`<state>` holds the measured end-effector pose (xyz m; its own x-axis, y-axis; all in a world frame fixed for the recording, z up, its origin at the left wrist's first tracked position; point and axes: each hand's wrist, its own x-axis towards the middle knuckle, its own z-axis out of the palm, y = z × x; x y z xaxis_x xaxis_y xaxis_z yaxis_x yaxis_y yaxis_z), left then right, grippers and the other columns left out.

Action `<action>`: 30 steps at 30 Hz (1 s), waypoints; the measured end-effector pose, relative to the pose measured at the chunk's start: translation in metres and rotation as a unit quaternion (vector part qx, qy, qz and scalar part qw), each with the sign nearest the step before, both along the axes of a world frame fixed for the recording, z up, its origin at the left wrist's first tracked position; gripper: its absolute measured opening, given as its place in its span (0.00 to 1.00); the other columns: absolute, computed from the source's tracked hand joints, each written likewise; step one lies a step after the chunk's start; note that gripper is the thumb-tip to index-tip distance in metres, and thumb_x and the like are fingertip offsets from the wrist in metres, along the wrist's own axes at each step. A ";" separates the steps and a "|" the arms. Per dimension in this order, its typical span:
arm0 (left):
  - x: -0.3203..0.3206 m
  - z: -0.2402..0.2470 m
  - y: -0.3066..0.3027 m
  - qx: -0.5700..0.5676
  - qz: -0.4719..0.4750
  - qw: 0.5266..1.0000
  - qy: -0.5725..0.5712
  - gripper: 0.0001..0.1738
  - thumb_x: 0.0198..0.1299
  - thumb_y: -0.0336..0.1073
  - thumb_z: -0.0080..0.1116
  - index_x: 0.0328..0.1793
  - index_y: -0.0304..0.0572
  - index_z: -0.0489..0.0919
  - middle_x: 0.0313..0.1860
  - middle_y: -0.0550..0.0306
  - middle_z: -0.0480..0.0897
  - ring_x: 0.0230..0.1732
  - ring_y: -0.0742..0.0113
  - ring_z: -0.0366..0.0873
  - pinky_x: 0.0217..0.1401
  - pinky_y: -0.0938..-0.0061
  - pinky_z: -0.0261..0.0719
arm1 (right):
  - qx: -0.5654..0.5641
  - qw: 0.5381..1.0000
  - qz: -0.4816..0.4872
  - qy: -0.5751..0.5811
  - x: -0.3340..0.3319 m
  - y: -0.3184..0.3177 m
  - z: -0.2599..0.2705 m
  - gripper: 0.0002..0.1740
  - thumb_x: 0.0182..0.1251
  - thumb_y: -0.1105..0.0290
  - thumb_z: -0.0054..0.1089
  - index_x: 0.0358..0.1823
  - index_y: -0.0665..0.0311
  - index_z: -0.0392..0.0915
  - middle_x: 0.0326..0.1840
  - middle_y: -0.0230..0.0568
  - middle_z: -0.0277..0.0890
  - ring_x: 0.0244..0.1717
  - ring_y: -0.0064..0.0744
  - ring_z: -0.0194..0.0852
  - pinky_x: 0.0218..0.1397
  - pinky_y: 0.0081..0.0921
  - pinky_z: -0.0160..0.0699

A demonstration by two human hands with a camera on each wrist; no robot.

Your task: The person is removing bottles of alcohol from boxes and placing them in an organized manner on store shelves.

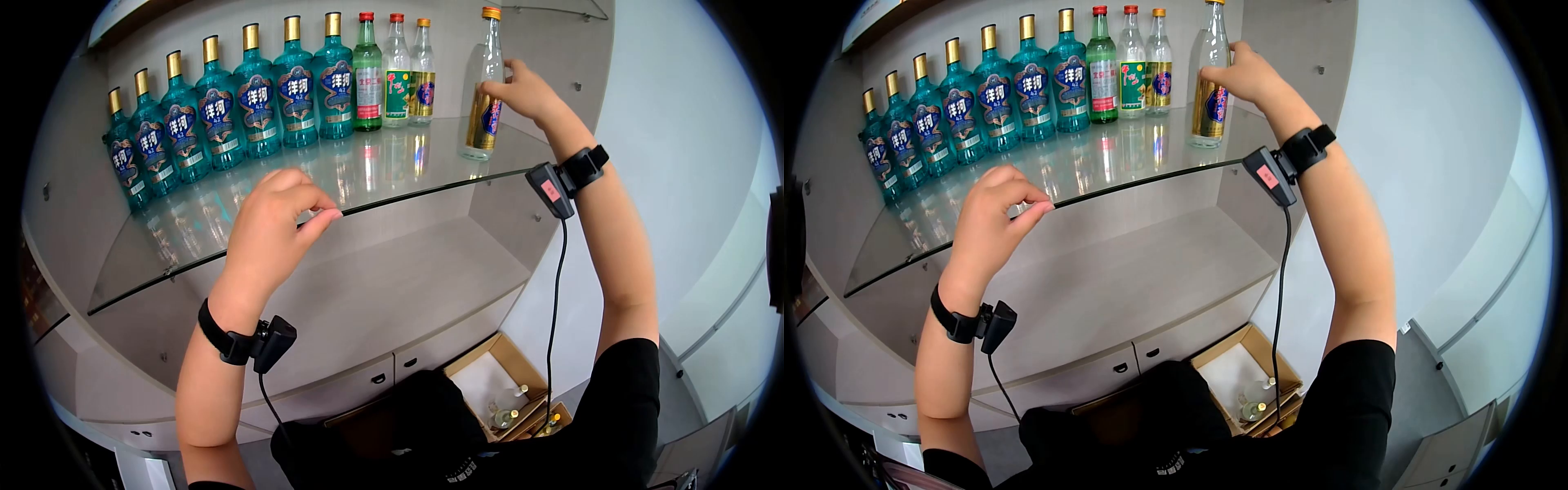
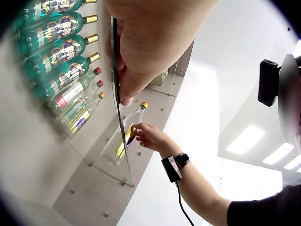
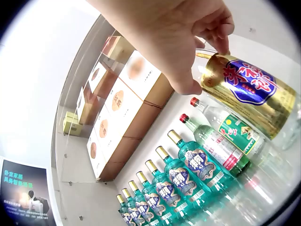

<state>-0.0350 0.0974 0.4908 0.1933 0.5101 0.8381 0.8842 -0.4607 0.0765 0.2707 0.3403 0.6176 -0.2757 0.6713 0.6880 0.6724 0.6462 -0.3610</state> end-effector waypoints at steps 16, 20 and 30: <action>0.000 -0.002 -0.003 -0.012 -0.005 1.000 0.000 0.06 0.53 0.30 0.73 0.34 0.41 0.85 0.33 0.57 0.81 0.40 0.57 0.78 0.42 0.66 0.77 | -0.186 0.976 -0.065 -0.096 -0.044 0.023 0.045 0.35 0.61 0.56 0.70 0.58 0.77 0.66 0.41 0.53 0.84 0.30 0.34 0.88 0.35 0.27 0.92; -0.002 -0.003 -0.002 0.007 -0.015 1.000 0.009 0.06 0.52 0.30 0.73 0.34 0.41 0.85 0.33 0.57 0.80 0.39 0.56 0.78 0.41 0.66 0.77 | -0.174 0.980 -0.075 -0.070 -0.051 0.046 0.041 0.25 0.64 0.58 0.67 0.46 0.79 0.80 0.40 0.54 0.85 0.29 0.38 0.89 0.34 0.28 0.92; -0.003 -0.002 0.000 0.002 -0.001 1.000 0.024 0.06 0.52 0.30 0.73 0.33 0.43 0.84 0.32 0.57 0.79 0.39 0.55 0.77 0.40 0.64 0.76 | -0.181 0.980 -0.075 -0.033 -0.065 0.118 0.032 0.31 0.65 0.58 0.71 0.56 0.77 0.71 0.46 0.53 0.82 0.36 0.39 0.88 0.35 0.29 0.94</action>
